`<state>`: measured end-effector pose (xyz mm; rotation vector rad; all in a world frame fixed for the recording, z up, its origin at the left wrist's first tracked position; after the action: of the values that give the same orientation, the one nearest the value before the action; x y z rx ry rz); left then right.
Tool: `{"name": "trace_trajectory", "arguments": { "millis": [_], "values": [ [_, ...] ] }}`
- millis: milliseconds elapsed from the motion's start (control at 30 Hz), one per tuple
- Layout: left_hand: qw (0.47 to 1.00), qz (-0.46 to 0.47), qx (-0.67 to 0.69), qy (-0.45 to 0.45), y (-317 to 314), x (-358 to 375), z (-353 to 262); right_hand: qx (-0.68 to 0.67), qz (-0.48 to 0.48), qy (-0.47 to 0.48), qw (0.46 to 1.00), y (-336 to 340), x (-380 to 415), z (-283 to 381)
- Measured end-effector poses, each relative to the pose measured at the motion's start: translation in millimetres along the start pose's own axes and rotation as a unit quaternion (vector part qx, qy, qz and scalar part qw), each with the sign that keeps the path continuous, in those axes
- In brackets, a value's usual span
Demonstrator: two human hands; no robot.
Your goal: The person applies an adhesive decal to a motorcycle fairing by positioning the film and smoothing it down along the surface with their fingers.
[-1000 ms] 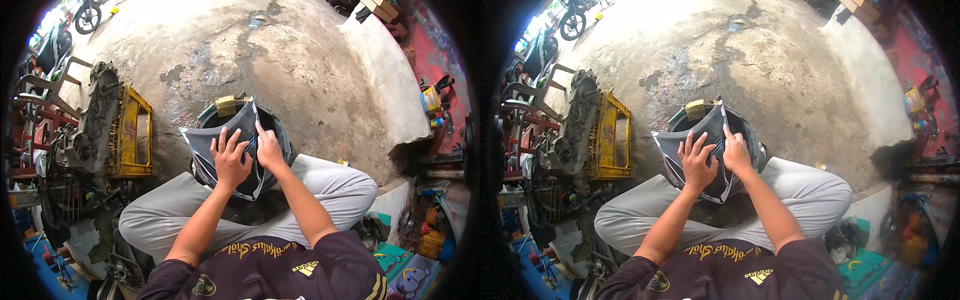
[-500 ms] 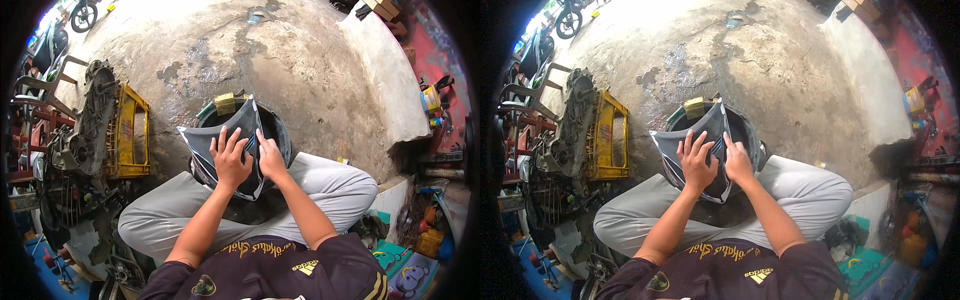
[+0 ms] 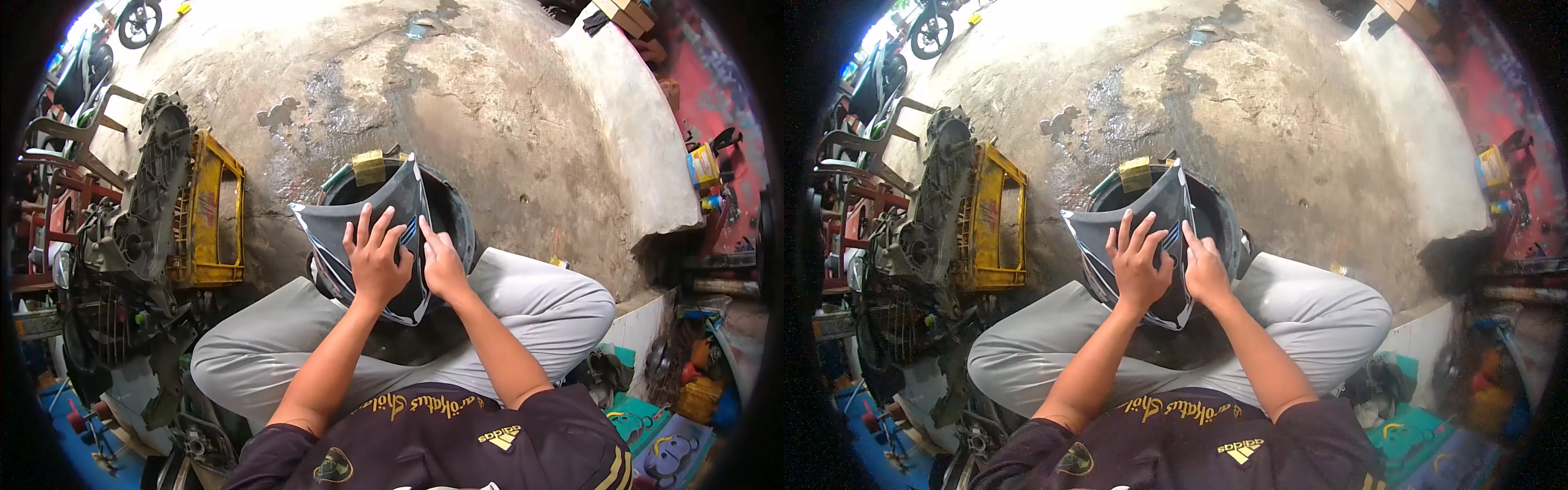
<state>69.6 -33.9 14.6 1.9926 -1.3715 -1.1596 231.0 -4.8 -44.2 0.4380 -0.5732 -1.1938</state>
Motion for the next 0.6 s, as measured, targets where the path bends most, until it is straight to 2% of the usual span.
{"name": "trace_trajectory", "arguments": {
  "millis": [67, 167, 267, 533, 600],
  "values": [
    [1.000, 0.002, 0.002, 0.000, -1.2, 1.0, 0.3, -0.007, -0.035, 0.065, 0.997, 2.0, -19.4, 0.3],
    [1.000, 0.000, 0.002, -0.001, 2.5, -1.0, -1.0, 0.022, -0.055, 0.023, 0.998, 7.0, -64.5, 7.5],
    [1.000, 0.005, -0.001, 0.004, 2.1, -0.6, -1.6, 0.023, -0.054, 0.036, 0.998, 7.8, -93.8, 2.5],
    [1.000, 0.003, 0.010, 0.004, 1.5, -0.9, -0.1, 0.002, -0.004, -0.013, 1.000, 0.9, -0.6, 10.2],
    [1.000, 0.002, 0.008, 0.004, -0.9, -0.5, 0.0, -0.009, -0.011, -0.009, 1.000, 0.4, -4.2, 7.4]
  ]
}}
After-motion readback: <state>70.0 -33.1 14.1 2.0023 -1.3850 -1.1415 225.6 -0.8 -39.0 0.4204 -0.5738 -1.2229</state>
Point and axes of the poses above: each hand's wrist, its own x-axis away from the middle knuckle, its own y-axis out of the back of the hand, z = x × y, the point moved 6 cm from there along -x, towards the middle knuckle, and after that the axes turned 1 degree about y, right-handed, at the moved point
